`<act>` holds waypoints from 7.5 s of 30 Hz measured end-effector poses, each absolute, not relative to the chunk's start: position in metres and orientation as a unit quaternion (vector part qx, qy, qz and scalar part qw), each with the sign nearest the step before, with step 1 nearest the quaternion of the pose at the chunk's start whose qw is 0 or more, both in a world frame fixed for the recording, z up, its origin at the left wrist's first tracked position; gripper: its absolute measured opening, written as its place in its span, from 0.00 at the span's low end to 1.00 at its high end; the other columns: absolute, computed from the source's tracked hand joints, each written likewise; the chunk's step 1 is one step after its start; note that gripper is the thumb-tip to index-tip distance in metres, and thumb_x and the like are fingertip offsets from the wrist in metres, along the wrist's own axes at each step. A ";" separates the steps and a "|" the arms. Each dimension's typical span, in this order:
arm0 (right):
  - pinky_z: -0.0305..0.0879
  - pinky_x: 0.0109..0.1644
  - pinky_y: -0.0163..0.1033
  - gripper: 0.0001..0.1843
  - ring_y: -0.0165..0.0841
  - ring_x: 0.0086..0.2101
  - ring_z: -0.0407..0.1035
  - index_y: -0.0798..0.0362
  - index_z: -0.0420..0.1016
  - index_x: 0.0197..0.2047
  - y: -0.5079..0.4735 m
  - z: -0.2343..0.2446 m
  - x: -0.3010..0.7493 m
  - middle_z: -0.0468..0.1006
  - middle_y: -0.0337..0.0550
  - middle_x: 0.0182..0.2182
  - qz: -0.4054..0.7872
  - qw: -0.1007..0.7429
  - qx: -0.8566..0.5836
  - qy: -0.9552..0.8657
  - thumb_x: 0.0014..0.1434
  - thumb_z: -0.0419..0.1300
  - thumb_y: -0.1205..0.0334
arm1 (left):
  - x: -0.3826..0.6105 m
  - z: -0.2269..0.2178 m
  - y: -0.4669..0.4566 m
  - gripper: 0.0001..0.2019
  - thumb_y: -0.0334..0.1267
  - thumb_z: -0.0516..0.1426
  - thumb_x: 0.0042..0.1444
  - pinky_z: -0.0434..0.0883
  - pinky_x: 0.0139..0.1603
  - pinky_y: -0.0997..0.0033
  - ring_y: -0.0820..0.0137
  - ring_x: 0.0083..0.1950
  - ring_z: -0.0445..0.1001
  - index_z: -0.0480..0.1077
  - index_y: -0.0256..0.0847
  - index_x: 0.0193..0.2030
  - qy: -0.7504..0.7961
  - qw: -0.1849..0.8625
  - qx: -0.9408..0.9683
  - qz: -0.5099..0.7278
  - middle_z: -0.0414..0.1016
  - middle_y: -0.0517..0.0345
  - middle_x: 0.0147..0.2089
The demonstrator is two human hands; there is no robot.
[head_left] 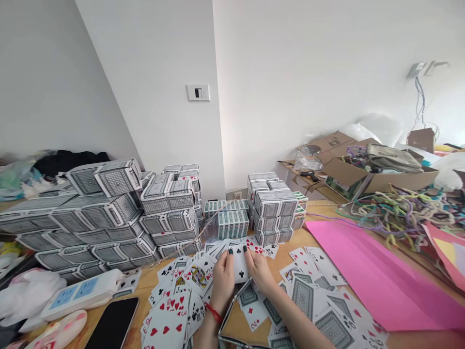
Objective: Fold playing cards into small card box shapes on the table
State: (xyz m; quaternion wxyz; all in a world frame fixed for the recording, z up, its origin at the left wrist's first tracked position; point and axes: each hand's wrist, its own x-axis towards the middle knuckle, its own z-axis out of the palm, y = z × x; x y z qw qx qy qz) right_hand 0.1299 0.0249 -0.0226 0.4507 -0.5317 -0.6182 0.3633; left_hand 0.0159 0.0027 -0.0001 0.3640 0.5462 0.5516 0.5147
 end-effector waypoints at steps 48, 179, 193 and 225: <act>0.50 0.21 0.30 0.01 0.24 0.17 0.55 0.53 0.68 0.24 0.014 -0.008 0.144 0.64 0.32 0.15 0.712 0.501 -0.354 -0.341 0.44 0.57 0.68 | 0.006 0.006 0.003 0.05 0.31 0.48 0.44 0.58 0.24 0.78 0.75 0.23 0.59 0.64 0.38 0.23 0.501 0.427 0.537 0.527 0.62 0.65 0.21; 0.43 0.19 0.28 0.13 0.22 0.16 0.47 0.53 0.65 0.34 0.020 -0.012 0.142 0.57 0.28 0.16 0.615 0.520 -0.352 -0.477 0.49 0.56 0.53 | -0.006 0.001 0.009 0.11 0.39 0.56 0.41 0.69 0.40 0.65 0.62 0.39 0.73 0.75 0.37 0.31 0.526 0.452 0.457 0.557 0.77 0.52 0.35; 0.51 0.19 0.28 0.06 0.24 0.17 0.55 0.52 0.63 0.29 0.015 -0.004 0.138 0.60 0.30 0.17 0.701 0.517 -0.342 -0.352 0.45 0.56 0.62 | -0.004 0.014 0.001 0.10 0.32 0.51 0.48 0.66 0.37 0.72 0.69 0.35 0.70 0.73 0.39 0.27 0.495 0.341 0.595 0.534 0.73 0.57 0.30; 0.55 0.24 0.33 0.18 0.28 0.20 0.59 0.55 0.73 0.25 0.019 -0.015 0.129 0.68 0.38 0.18 0.564 0.486 -0.422 -0.518 0.45 0.59 0.47 | 0.002 0.006 0.005 0.11 0.36 0.48 0.52 0.65 0.46 0.66 0.66 0.44 0.70 0.69 0.40 0.36 0.510 0.352 0.551 0.559 0.74 0.53 0.40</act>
